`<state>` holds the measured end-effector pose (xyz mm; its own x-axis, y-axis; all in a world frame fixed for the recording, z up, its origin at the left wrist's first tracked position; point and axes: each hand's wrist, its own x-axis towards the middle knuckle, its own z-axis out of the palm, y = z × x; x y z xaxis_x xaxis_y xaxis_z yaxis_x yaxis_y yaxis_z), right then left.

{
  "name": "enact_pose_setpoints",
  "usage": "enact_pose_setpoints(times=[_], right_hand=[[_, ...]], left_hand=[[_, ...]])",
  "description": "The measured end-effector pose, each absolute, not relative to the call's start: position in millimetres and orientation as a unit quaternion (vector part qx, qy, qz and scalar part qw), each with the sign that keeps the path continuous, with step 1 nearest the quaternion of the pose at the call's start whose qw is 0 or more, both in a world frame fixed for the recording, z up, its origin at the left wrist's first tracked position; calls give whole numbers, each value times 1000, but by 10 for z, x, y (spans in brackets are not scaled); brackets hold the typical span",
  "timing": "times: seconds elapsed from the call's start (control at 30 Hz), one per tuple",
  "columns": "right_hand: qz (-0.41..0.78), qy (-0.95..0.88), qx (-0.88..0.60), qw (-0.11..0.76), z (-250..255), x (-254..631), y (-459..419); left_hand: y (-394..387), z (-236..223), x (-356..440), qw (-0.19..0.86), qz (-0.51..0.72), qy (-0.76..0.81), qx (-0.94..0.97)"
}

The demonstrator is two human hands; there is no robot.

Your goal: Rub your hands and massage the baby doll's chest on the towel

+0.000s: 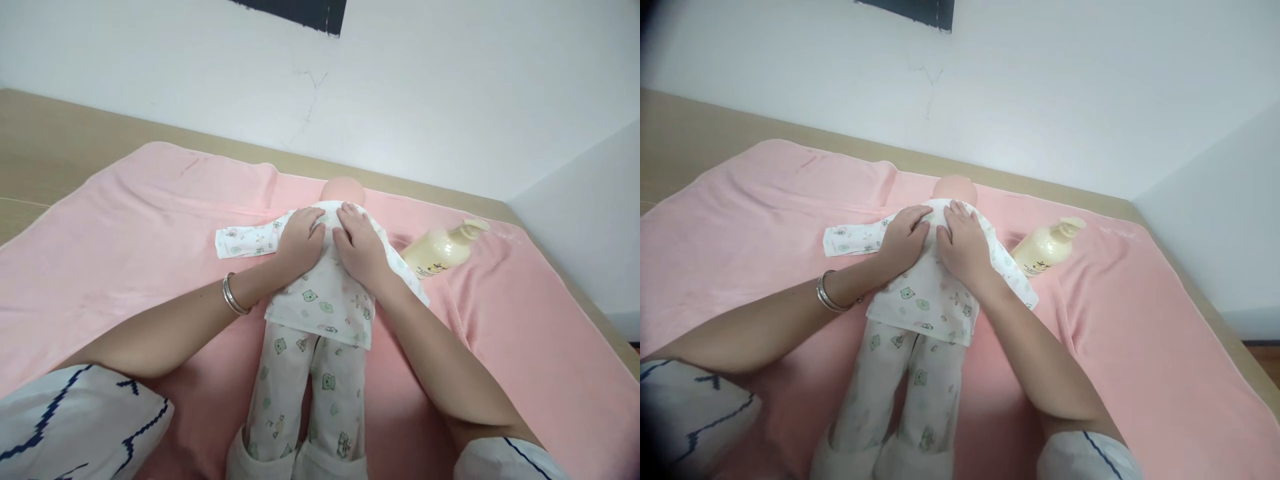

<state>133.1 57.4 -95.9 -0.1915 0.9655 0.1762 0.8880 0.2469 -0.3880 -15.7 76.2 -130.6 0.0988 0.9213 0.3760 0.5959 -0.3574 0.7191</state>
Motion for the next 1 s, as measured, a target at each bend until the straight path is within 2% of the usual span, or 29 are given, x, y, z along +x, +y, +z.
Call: enact_pose_setpoints(times=[0.13,0.23,0.37,0.53,0.63,0.77,0.87,1.0], right_hand=[[37,-767,-624,146,-959,1303,323],[6,-795,-588,151,-971,1168,101],[58,-818,-550,158,-966,1143,178],[109,-752,-628,164,-962,1414,579],[91,-732,-653,173,-991,1407,508],[26,-780,-601,174,-1008,1185,194],[51,-809,-557,179,-998,1154,203],[92,-763,-609,195,-1005,1386,549]], left_hand=[[760,-1318,-185,128,354,524,764],[769,-1303,-190,115,336,525,773],[784,-1302,-202,126,333,518,778],[766,-1354,-182,124,367,531,754],[760,-1377,-173,127,381,537,742],[795,-1346,-187,125,354,533,758],[804,-1293,-193,122,322,528,777],[650,-1243,-153,92,305,528,787]])
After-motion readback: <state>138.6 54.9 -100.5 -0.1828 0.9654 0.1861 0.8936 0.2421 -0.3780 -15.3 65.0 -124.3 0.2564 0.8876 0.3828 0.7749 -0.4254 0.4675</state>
